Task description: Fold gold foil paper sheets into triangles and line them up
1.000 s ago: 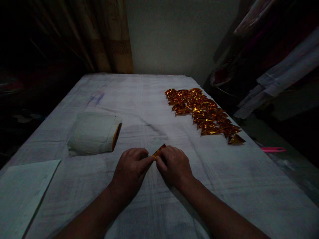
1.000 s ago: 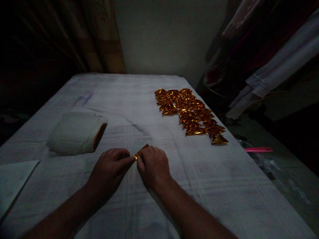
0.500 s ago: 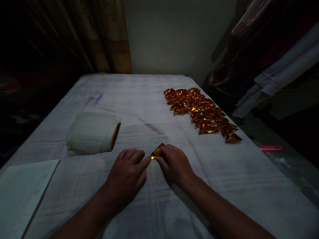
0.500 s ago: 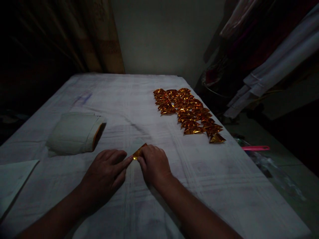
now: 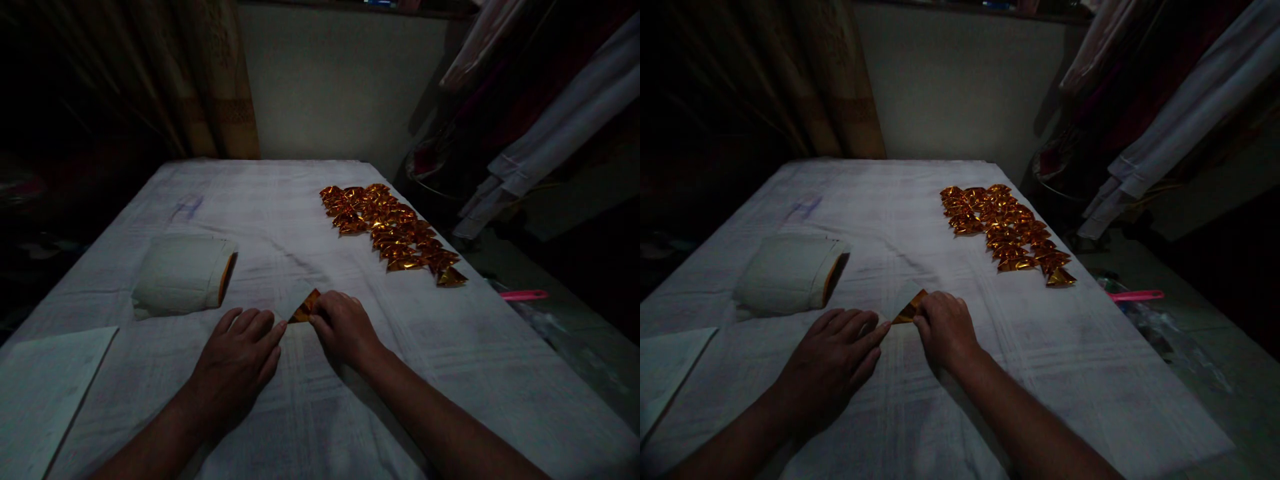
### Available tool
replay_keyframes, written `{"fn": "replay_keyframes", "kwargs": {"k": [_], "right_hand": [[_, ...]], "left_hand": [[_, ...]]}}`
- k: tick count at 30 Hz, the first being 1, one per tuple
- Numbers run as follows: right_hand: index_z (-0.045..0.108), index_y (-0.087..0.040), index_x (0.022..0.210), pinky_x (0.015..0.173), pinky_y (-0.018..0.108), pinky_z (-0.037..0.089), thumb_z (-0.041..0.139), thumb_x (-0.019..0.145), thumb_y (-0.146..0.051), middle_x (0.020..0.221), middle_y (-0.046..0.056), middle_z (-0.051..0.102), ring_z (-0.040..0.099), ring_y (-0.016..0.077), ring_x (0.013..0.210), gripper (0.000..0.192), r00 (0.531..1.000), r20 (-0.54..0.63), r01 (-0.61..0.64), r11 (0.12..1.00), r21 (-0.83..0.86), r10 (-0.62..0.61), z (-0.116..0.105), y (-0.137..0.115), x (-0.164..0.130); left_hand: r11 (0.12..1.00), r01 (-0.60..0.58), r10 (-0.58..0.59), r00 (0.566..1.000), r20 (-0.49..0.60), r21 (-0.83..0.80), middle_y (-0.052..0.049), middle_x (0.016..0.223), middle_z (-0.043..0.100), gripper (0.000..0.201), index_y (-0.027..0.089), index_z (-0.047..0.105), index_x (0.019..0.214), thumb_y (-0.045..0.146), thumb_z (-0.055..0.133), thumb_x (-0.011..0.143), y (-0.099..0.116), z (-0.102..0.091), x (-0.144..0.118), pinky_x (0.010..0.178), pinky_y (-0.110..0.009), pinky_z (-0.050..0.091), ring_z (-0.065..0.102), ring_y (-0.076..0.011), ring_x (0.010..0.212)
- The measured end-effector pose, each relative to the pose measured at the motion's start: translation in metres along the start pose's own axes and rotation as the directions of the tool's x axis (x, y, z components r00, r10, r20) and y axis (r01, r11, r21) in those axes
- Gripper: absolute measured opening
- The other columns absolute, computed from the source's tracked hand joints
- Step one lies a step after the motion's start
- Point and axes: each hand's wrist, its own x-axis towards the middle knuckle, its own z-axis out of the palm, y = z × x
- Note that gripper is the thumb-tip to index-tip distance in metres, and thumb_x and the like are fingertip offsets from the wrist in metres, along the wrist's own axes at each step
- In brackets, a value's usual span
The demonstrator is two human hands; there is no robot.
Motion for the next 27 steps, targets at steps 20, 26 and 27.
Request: {"fn": "replay_keyframes", "kwargs": {"k": [20, 26, 27], "right_hand": [[0.062, -0.021, 0.082, 0.076, 0.032, 0.035, 0.065, 0.088, -0.015, 0.086, 0.001, 0.067, 0.059, 0.0190, 0.086, 0.008, 0.998, -0.062, 0.015, 0.999, 0.043, -0.012, 0.002, -0.001, -0.004], [0.065, -0.021, 0.089, 0.079, 0.032, 0.040, 0.060, 0.090, -0.013, 0.091, 0.003, 0.068, 0.060, 0.0189, 0.086, 0.010, 0.989, -0.116, 0.107, 0.990, 0.095, -0.096, 0.006, 0.014, -0.003], [0.065, -0.021, 0.092, 0.081, 0.032, 0.042, 0.058, 0.090, -0.011, 0.093, 0.004, 0.068, 0.060, 0.0191, 0.088, 0.013, 0.985, -0.131, 0.123, 0.986, 0.109, -0.109, 0.006, 0.018, -0.002]], "left_hand": [[0.991, 0.134, -0.134, 0.990, 0.045, -0.005, -0.008, 0.095, 0.066, 0.013, 0.018, 0.067, 0.090, 0.025, 0.056, 0.094, 0.032, 0.002, 0.027, 0.086, -0.045, 0.044, 0.057, -0.0265, 0.091], [0.987, 0.158, -0.158, 0.987, 0.027, 0.006, -0.007, 0.100, 0.068, 0.019, 0.019, 0.066, 0.112, 0.019, 0.057, 0.095, 0.041, 0.016, 0.038, 0.080, -0.042, 0.043, 0.060, -0.0252, 0.089], [0.987, 0.161, -0.162, 0.986, 0.043, 0.011, -0.007, 0.100, 0.068, 0.020, 0.019, 0.066, 0.114, 0.020, 0.058, 0.095, 0.041, 0.017, 0.039, 0.080, -0.042, 0.043, 0.060, -0.0254, 0.089]]}}
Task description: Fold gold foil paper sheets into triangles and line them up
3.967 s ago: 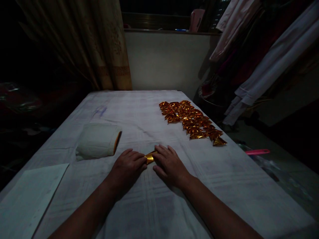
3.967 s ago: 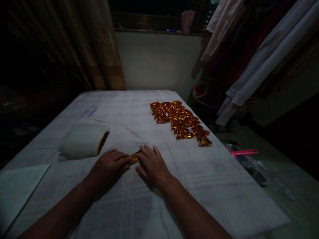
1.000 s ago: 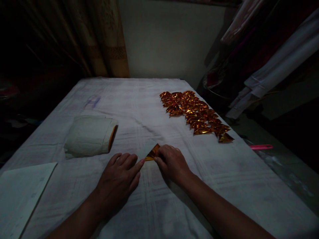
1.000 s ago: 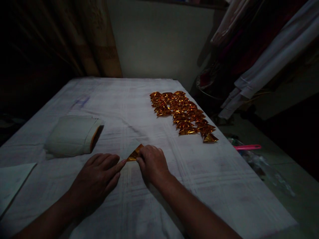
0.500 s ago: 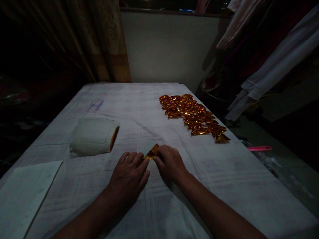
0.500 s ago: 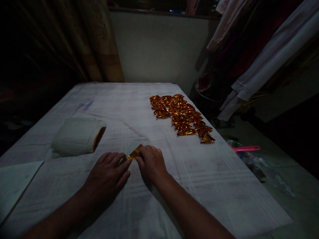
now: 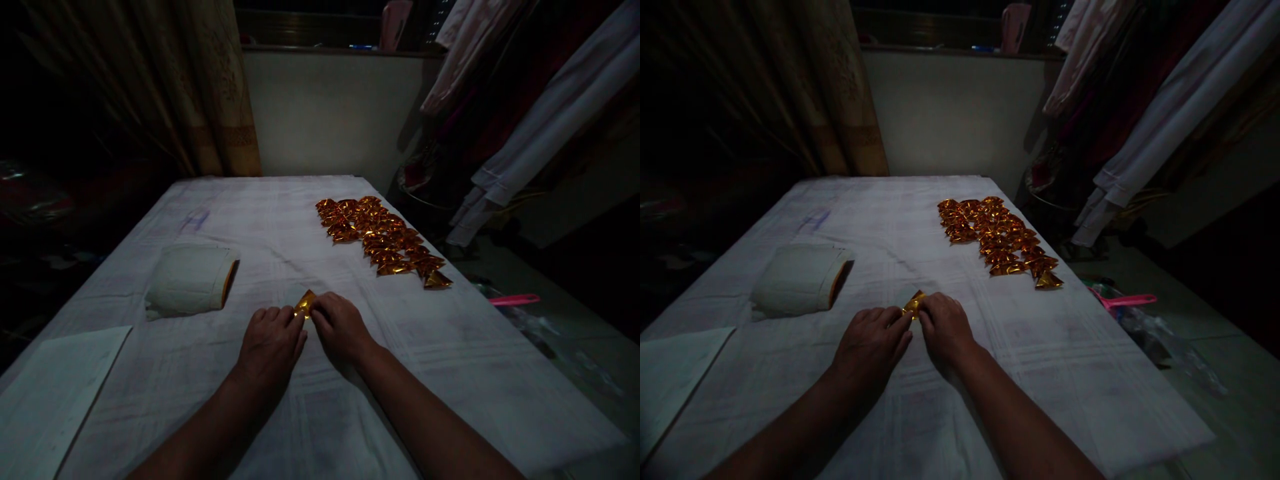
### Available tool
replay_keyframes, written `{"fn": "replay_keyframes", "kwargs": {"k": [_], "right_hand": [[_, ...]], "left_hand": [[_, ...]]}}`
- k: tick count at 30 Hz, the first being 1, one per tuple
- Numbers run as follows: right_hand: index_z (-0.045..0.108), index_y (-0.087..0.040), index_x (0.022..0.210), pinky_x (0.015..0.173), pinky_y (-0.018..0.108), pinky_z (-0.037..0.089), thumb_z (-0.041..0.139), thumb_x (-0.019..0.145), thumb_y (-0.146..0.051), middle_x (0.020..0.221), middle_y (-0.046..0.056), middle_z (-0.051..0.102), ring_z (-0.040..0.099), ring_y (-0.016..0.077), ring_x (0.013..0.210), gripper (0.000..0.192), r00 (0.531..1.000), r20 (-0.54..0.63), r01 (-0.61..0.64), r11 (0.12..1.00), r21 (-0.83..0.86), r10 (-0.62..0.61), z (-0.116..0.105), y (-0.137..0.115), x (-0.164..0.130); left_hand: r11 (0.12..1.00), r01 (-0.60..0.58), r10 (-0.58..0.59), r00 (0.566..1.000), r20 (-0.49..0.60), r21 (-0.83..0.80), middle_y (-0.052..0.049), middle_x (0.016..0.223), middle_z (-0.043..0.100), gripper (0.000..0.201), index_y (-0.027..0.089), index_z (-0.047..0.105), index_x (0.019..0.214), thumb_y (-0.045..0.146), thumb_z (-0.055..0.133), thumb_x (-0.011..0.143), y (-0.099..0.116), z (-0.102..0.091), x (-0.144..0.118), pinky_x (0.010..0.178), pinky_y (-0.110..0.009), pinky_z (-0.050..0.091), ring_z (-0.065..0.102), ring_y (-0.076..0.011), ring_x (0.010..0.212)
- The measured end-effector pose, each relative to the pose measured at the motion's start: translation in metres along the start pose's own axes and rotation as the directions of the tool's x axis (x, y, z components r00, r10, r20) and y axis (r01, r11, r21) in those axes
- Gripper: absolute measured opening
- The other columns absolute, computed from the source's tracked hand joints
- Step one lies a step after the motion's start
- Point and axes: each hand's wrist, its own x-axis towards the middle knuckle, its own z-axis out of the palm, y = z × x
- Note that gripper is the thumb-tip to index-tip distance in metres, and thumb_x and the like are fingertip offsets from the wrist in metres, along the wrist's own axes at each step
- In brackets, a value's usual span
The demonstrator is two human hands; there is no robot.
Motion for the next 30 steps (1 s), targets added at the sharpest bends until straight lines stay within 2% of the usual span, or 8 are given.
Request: {"fn": "replay_keyframes", "kwargs": {"k": [6, 11, 15, 20, 23, 30], "right_hand": [[0.066, -0.020, 0.099, 0.088, 0.036, 0.045, 0.053, 0.080, 0.000, 0.100, 0.007, 0.070, 0.060, 0.0229, 0.096, 0.031, 0.999, -0.038, -0.025, 1.000, -0.016, 0.025, -0.006, 0.017, 0.005], [0.066, -0.022, 0.104, 0.090, 0.037, 0.045, 0.052, 0.071, 0.002, 0.105, 0.006, 0.071, 0.060, 0.0229, 0.100, 0.043, 1.000, -0.011, -0.021, 1.000, 0.000, 0.021, -0.006, 0.016, 0.005], [0.066, -0.022, 0.105, 0.090, 0.037, 0.045, 0.053, 0.071, 0.000, 0.106, 0.005, 0.072, 0.061, 0.0228, 0.100, 0.042, 1.000, 0.000, -0.013, 1.000, 0.006, 0.013, -0.005, 0.013, 0.004], [0.067, -0.022, 0.102, 0.086, 0.036, 0.043, 0.059, 0.078, -0.006, 0.100, 0.005, 0.071, 0.062, 0.0229, 0.095, 0.030, 0.999, 0.026, 0.021, 1.000, 0.012, -0.021, -0.004, 0.010, 0.003], [0.067, -0.023, 0.104, 0.087, 0.037, 0.043, 0.063, 0.079, -0.009, 0.102, 0.004, 0.071, 0.062, 0.0228, 0.097, 0.029, 0.999, 0.032, 0.016, 1.000, 0.026, -0.016, -0.005, 0.009, 0.003], [0.072, -0.025, 0.104, 0.086, 0.036, 0.044, 0.070, 0.079, -0.009, 0.100, 0.004, 0.068, 0.062, 0.0227, 0.097, 0.030, 0.999, 0.032, 0.032, 0.999, -0.006, -0.032, -0.005, 0.006, 0.003]], "left_hand": [[1.000, -0.005, 0.004, 0.999, 0.036, 0.030, -0.006, 0.098, 0.069, 0.027, 0.020, 0.064, 0.121, 0.022, 0.064, 0.094, -0.006, 0.003, 0.005, 0.078, -0.041, 0.041, 0.060, -0.0254, 0.086], [1.000, -0.016, 0.016, 1.000, -0.007, 0.013, -0.003, 0.095, 0.070, 0.015, 0.024, 0.068, 0.108, 0.021, 0.067, 0.092, -0.015, 0.007, 0.009, 0.077, -0.039, 0.040, 0.061, -0.0236, 0.085], [0.998, -0.065, 0.065, 0.997, -0.031, -0.006, -0.003, 0.091, 0.071, 0.012, 0.023, 0.068, 0.102, 0.016, 0.064, 0.093, -0.024, 0.006, 0.009, 0.075, -0.039, 0.041, 0.062, -0.0228, 0.083], [0.994, -0.108, 0.107, 0.992, -0.068, -0.017, -0.003, 0.089, 0.071, 0.016, 0.021, 0.066, 0.102, 0.010, 0.059, 0.093, -0.029, 0.005, 0.007, 0.072, -0.038, 0.041, 0.063, -0.0218, 0.079], [0.990, -0.138, 0.137, 0.986, -0.098, -0.008, -0.003, 0.085, 0.070, 0.016, 0.020, 0.065, 0.100, 0.008, 0.055, 0.093, -0.030, 0.007, 0.007, 0.070, -0.038, 0.041, 0.063, -0.0212, 0.076], [0.992, -0.125, 0.124, 0.985, -0.123, -0.003, -0.001, 0.080, 0.069, 0.013, 0.020, 0.062, 0.091, 0.009, 0.055, 0.094, -0.028, 0.008, 0.006, 0.071, -0.039, 0.041, 0.063, -0.0210, 0.072]]}}
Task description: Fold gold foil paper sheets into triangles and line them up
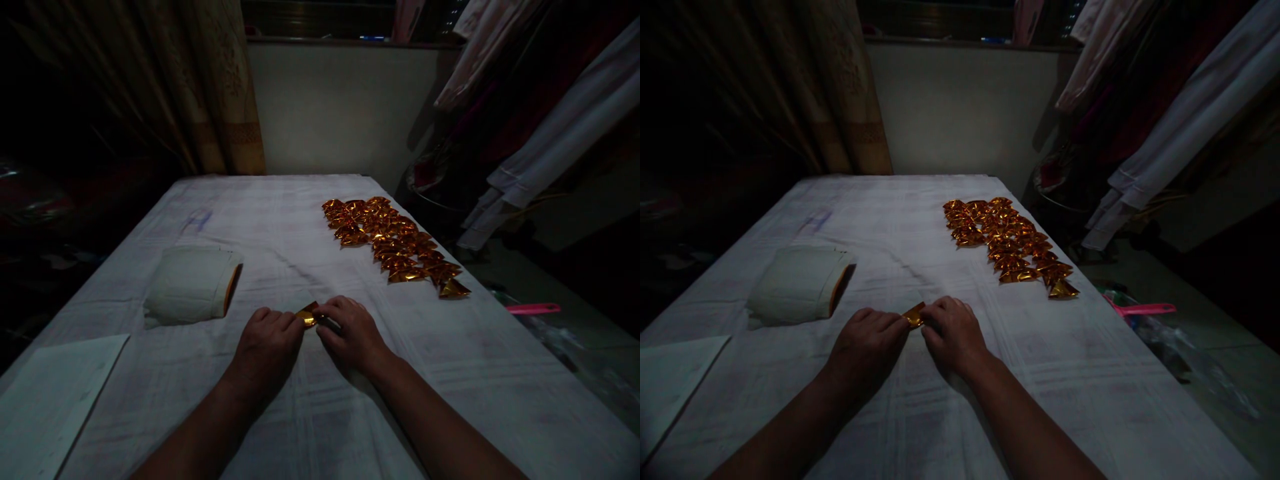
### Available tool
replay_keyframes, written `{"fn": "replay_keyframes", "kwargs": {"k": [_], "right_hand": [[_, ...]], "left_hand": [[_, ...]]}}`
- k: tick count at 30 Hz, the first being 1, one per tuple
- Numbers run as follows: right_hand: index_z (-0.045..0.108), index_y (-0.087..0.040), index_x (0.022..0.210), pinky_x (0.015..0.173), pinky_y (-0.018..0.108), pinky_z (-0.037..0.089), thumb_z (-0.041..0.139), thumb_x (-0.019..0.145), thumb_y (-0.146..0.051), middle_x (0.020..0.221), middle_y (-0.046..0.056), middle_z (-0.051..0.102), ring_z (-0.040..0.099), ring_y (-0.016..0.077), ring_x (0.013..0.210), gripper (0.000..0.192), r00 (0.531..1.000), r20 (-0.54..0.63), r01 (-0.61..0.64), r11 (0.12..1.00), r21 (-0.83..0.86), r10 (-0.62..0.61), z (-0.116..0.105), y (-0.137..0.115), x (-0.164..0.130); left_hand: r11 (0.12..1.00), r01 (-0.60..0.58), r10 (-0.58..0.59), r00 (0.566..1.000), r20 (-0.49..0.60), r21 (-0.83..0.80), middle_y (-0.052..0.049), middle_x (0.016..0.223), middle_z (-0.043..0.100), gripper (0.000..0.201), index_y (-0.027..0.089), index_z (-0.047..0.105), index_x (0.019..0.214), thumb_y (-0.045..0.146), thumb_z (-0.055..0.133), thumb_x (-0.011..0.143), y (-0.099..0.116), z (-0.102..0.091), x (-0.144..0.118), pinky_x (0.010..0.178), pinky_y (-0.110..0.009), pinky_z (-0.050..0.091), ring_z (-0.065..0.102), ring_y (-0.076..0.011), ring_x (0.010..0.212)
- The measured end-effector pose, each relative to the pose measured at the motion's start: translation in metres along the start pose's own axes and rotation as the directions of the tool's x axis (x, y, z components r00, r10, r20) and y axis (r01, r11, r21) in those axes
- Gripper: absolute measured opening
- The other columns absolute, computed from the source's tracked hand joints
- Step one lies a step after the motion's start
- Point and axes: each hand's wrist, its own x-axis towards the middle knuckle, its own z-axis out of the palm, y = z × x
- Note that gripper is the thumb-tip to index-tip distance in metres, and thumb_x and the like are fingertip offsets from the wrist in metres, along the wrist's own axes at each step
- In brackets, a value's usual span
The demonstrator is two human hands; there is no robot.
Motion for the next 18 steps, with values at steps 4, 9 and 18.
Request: {"fn": "replay_keyframes", "kwargs": {"k": [4, 9, 18], "right_hand": [[0.074, -0.027, 0.107, 0.081, 0.035, 0.045, 0.071, 0.083, -0.011, 0.099, 0.005, 0.066, 0.060, 0.0220, 0.093, 0.029, 0.998, -0.012, 0.056, 0.997, -0.061, -0.057, 0.000, 0.000, 0.000], [0.077, -0.029, 0.101, 0.080, 0.035, 0.045, 0.070, 0.089, -0.019, 0.103, 0.006, 0.067, 0.059, 0.0219, 0.094, 0.017, 0.983, -0.018, 0.179, 0.976, -0.123, -0.183, 0.000, 0.001, -0.002], [0.076, -0.027, 0.094, 0.082, 0.035, 0.041, 0.075, 0.086, -0.021, 0.098, 0.002, 0.074, 0.062, 0.0199, 0.093, 0.009, 0.937, 0.113, 0.324, 0.944, 0.065, -0.330, -0.006, -0.002, -0.005]], "left_hand": [[1.000, -0.009, 0.008, 0.999, -0.035, -0.023, -0.002, 0.081, 0.069, 0.014, 0.019, 0.063, 0.098, 0.009, 0.053, 0.095, 0.000, 0.000, -0.001, 0.069, -0.037, 0.042, 0.063, -0.0189, 0.070], [0.997, -0.031, 0.027, 0.998, -0.060, -0.074, -0.002, 0.082, 0.071, 0.017, 0.019, 0.065, 0.098, 0.009, 0.051, 0.095, -0.004, -0.003, -0.008, 0.075, -0.036, 0.049, 0.064, -0.0176, 0.071], [0.993, -0.029, 0.025, 0.999, -0.030, -0.118, -0.011, 0.114, 0.071, 0.031, 0.014, 0.063, 0.119, 0.004, 0.046, 0.095, 0.006, -0.009, -0.039, 0.089, -0.042, 0.056, 0.066, -0.0251, 0.105]]}}
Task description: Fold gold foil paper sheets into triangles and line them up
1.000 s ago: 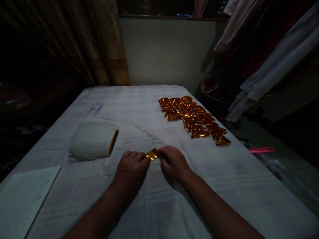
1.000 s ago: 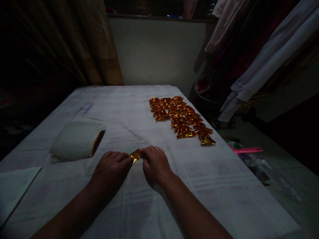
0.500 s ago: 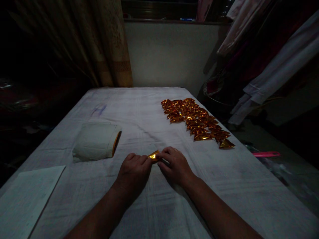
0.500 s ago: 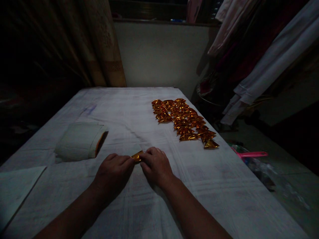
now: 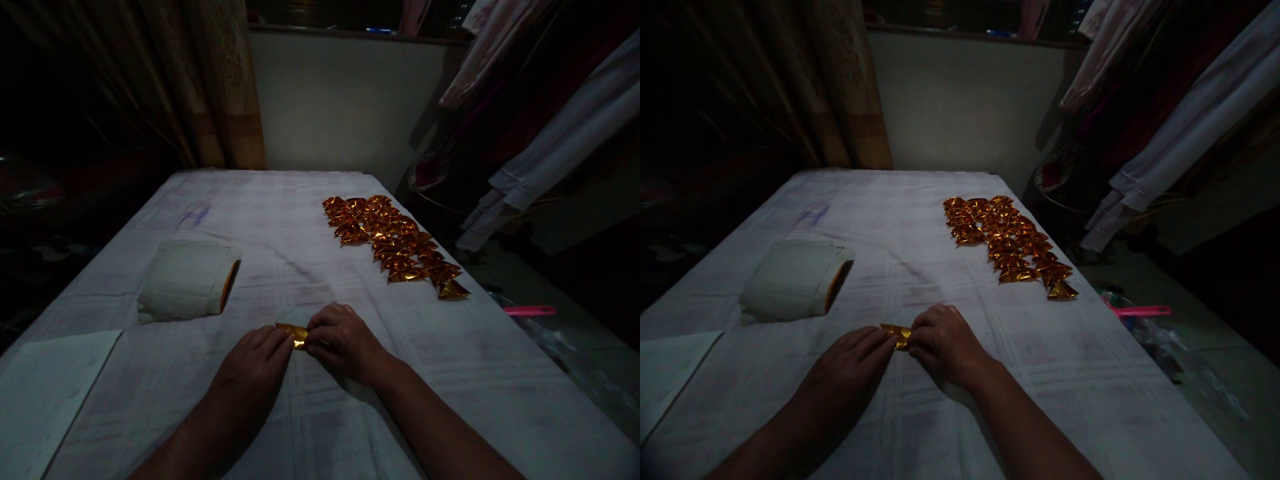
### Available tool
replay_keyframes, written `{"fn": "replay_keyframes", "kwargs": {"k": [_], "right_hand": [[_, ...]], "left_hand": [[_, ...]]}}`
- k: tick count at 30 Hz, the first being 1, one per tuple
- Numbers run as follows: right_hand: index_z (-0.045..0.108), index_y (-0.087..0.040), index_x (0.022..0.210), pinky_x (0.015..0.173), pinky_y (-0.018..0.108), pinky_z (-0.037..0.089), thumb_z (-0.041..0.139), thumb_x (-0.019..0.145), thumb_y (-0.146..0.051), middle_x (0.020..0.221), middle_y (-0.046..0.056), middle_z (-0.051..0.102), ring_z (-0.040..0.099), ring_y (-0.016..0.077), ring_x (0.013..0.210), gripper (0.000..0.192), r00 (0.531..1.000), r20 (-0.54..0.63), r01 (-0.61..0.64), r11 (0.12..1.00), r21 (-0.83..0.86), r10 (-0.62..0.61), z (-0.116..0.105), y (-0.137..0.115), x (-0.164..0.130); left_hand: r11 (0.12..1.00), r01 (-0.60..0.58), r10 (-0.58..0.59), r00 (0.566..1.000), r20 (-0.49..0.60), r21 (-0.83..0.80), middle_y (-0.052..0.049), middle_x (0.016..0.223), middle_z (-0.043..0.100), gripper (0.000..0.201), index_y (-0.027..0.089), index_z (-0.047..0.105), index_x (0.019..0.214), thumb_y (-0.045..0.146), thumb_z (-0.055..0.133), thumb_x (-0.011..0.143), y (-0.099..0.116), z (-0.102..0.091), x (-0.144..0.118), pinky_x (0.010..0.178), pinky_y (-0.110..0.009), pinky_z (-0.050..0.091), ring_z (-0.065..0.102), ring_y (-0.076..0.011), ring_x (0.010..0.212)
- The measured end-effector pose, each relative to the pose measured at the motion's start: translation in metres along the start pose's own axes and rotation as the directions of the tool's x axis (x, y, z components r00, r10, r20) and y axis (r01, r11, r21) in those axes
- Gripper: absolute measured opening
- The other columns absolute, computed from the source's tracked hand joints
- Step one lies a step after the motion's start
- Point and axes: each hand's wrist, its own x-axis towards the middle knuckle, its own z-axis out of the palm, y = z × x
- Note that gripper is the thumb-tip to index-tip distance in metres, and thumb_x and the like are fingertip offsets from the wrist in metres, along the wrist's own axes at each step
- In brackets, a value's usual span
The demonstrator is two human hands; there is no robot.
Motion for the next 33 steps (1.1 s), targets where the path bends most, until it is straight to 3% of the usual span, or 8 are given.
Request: {"fn": "replay_keyframes", "kwargs": {"k": [8, 16, 24, 33], "right_hand": [[0.075, -0.025, 0.100, 0.087, 0.037, 0.042, 0.069, 0.093, -0.024, 0.102, 0.002, 0.073, 0.063, 0.0195, 0.097, 0.008, 0.998, 0.039, -0.058, 0.994, 0.090, 0.055, -0.007, 0.008, 0.000], [0.069, -0.021, 0.083, 0.082, 0.036, 0.041, 0.072, 0.091, -0.027, 0.093, 0.003, 0.071, 0.061, 0.0202, 0.091, 0.010, 0.981, -0.085, -0.172, 0.984, 0.046, 0.175, 0.007, 0.005, 0.005], [0.066, -0.021, 0.076, 0.080, 0.036, 0.039, 0.076, 0.087, -0.023, 0.090, 0.003, 0.069, 0.060, 0.0209, 0.091, 0.015, 0.961, -0.139, -0.238, 0.971, 0.012, 0.238, 0.011, -0.002, 0.009], [0.063, -0.021, 0.074, 0.080, 0.036, 0.039, 0.078, 0.084, -0.022, 0.090, 0.002, 0.069, 0.059, 0.0217, 0.091, 0.018, 0.950, -0.156, -0.276, 0.961, -0.016, 0.270, 0.013, -0.006, 0.011]], "left_hand": [[0.998, 0.041, -0.039, 0.998, 0.046, -0.050, -0.012, 0.114, 0.071, 0.029, 0.015, 0.064, 0.120, 0.013, 0.043, 0.101, 0.006, 0.000, 0.000, 0.086, -0.041, 0.059, 0.068, -0.0246, 0.100], [1.000, 0.019, -0.019, 1.000, 0.007, -0.014, -0.013, 0.119, 0.070, 0.032, 0.013, 0.063, 0.128, 0.014, 0.048, 0.100, 0.005, 0.010, -0.008, 0.087, -0.046, 0.060, 0.067, -0.0274, 0.108], [1.000, -0.001, 0.001, 1.000, -0.010, -0.010, -0.014, 0.120, 0.071, 0.032, 0.008, 0.063, 0.126, 0.011, 0.046, 0.099, 0.008, 0.010, -0.006, 0.094, -0.045, 0.060, 0.067, -0.0262, 0.109], [0.998, 0.003, -0.005, 1.000, -0.026, -0.055, -0.014, 0.123, 0.069, 0.034, 0.012, 0.061, 0.129, 0.011, 0.044, 0.100, 0.007, 0.008, -0.006, 0.095, -0.046, 0.058, 0.065, -0.0262, 0.112]]}}
